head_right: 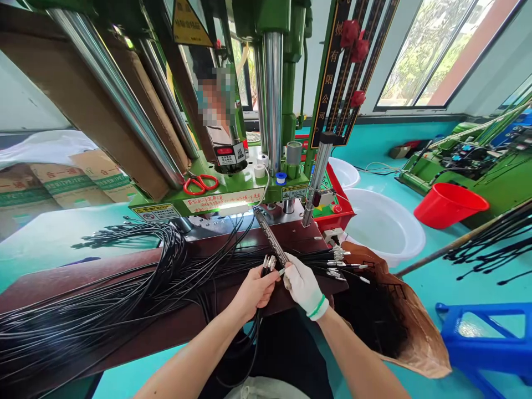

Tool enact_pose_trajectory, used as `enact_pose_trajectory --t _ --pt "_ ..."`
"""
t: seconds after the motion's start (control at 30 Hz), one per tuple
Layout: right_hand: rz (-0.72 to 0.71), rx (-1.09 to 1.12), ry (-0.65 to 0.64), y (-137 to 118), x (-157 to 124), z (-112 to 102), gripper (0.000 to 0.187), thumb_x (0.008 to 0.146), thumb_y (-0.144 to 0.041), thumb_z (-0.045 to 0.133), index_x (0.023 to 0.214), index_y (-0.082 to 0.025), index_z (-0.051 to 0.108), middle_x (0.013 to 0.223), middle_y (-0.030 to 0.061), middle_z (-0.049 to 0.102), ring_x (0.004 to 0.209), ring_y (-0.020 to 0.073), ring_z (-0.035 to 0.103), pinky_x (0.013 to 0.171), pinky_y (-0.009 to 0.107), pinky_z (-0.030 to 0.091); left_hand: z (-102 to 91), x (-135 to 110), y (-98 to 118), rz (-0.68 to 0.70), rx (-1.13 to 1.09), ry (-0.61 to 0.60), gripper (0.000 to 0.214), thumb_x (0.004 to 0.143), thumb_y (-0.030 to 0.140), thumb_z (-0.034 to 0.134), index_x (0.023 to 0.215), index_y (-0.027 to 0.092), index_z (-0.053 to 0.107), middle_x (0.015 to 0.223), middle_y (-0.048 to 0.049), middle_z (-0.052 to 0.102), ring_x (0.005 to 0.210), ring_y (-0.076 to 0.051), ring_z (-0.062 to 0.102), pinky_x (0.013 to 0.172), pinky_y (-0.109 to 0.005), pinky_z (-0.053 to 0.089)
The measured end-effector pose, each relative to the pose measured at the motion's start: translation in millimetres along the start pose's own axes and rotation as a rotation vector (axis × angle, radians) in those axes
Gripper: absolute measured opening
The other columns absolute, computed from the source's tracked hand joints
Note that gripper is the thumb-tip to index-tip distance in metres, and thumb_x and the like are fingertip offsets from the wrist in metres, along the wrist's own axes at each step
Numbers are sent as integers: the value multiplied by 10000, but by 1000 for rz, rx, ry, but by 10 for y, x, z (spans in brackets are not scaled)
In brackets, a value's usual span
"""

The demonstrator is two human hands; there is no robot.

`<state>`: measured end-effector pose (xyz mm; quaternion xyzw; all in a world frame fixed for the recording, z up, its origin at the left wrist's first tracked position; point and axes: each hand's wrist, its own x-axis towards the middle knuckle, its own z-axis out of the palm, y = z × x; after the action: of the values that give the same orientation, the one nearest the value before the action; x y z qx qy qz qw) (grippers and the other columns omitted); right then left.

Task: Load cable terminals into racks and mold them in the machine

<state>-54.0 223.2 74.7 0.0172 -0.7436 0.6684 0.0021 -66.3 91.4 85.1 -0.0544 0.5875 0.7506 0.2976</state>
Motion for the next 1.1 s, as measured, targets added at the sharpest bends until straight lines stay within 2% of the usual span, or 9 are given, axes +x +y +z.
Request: enact_pose_trajectory --t 0.1,0.27,0.37,0.47,0.57,0.73,0.87,1.0,1.1 --pt "-93 -142 0 64 15 -6 473 852 -464 401 1160 -117 492 531 -28 455 478 105 405 467 251 345 -8 0 -30 42 15 13 319 673 444 606 690 190 413 432 110 289 326 -14 171 318 -159 99" --pt "20 199 41 75 41 10 479 812 -458 472 1155 -124 465 575 -35 421 459 80 326 404 228 248 -76 -2 22 229 -39 78 352 716 507 551 745 164 478 525 65 400 404 -48 360 372 -180 320" --pt "113 295 73 15 40 20 539 772 -467 525 1189 -138 436 600 -29 421 459 80 326 357 209 183 -91 -2 71 193 -175 119 340 730 521 528 836 216 423 495 105 311 368 -41 251 324 -156 220" --pt "122 300 55 -29 29 17 554 768 -460 536 1201 -130 435 584 -35 404 454 76 315 351 205 167 -59 11 71 77 -131 105 358 694 517 571 790 226 386 464 118 281 348 -31 179 312 -151 127" --pt "93 288 29 -41 17 9 534 765 -462 537 1184 -138 464 574 -42 383 446 72 302 358 210 173 -33 32 51 41 -68 71 391 638 517 626 731 198 420 449 110 298 345 -19 185 317 -159 117" --pt "118 251 2 -26 14 -5 539 777 -467 518 1203 -142 458 589 -35 395 441 70 283 348 209 152 -63 58 44 31 -107 44 390 600 493 665 688 174 458 415 110 294 335 -16 195 318 -161 129" --pt "54 158 -32 37 17 -34 533 814 -465 463 1228 -129 448 569 -41 392 448 77 297 378 221 224 -71 65 27 52 -123 71 369 601 469 672 668 174 460 399 112 284 328 -17 197 312 -162 137" --pt "-55 -109 -90 116 11 -65 528 858 -421 412 1284 -109 404 550 -37 434 485 94 366 473 254 331 -59 62 0 85 -93 115 348 621 438 662 662 188 424 392 120 267 317 -20 192 303 -161 137" --pt "-46 -47 -71 143 14 -56 512 859 -417 420 1268 -110 416 566 -33 435 489 91 358 467 253 315 -78 75 -9 193 7 161 313 692 446 593 656 166 459 422 86 337 337 -34 283 320 -168 230"
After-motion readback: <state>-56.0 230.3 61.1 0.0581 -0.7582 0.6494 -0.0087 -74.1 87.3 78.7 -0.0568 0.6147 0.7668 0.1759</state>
